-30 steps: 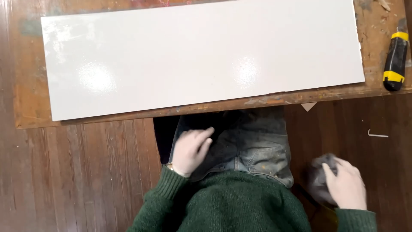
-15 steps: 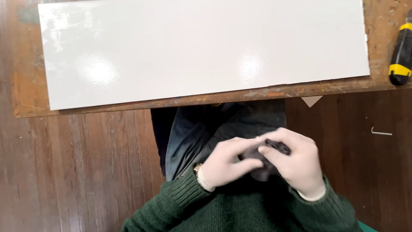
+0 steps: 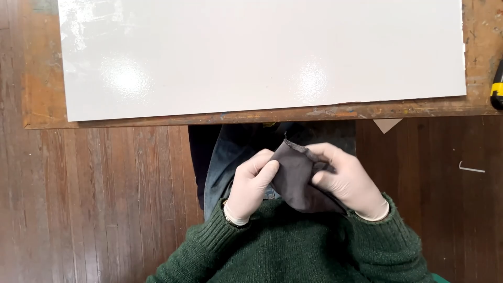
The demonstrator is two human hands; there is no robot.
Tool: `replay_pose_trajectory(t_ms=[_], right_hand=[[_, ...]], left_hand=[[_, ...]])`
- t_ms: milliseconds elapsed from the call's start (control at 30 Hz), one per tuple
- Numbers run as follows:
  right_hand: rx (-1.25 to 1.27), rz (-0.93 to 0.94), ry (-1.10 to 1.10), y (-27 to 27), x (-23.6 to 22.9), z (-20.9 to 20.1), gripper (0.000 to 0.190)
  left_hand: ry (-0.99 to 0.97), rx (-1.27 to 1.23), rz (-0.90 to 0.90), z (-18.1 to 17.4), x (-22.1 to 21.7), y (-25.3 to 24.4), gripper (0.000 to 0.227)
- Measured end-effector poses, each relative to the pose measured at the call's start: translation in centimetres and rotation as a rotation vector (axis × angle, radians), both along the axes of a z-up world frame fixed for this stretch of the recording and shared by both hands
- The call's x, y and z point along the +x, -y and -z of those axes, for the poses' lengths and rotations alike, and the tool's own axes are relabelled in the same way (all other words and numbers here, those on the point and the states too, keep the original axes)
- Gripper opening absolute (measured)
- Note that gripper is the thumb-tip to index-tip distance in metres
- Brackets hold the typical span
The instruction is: Cleaning a small spot on a white rectangular panel using a small tool and a cloth on a workbench.
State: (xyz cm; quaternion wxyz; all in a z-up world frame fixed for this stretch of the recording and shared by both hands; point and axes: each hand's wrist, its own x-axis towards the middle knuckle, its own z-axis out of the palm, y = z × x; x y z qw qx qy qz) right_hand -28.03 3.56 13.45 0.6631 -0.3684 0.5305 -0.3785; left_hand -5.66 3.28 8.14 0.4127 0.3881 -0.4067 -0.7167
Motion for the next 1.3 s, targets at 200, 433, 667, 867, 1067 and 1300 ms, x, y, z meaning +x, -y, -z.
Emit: replay_pose_trajectory(t_ms=[200,433,667,867,1067,1300], right_hand=[[-0.014,-0.239,-0.347,-0.4,0.1,-0.6,0.032],[-0.209,-0.342,-0.375,-0.9,-0.6,1.9,0.016],[-0.154,-0.301,-0.644,0.1,1.5,-0.8,0.028],[-0.641,-0.216,-0.470,-1.0,-0.1,-1.5,0.024],[-0.376,0.097,0.131,-6.4,-6.5,3.7,0.022],[-0.481,0.254,0.178,-6.0,-8.0,0.3,0.026]], left_hand=[[-0.124,0.044,-0.008,0.8,0.6,-0.1,0.012],[-0.399,0.157,0.030,0.0,1.5,0.9,0.011],[-0.413,0.045,0.148,-0.9,2.8,0.6,0.019],[-0.126,-0.377,0.025,-1.0,3.4,0.6,0.021],[0.191,-0.584,0.106,-2.3,3.9,1.8,0.025],[0.323,-0.442,0.372,-3.4,3.4,3.6,0.065]])
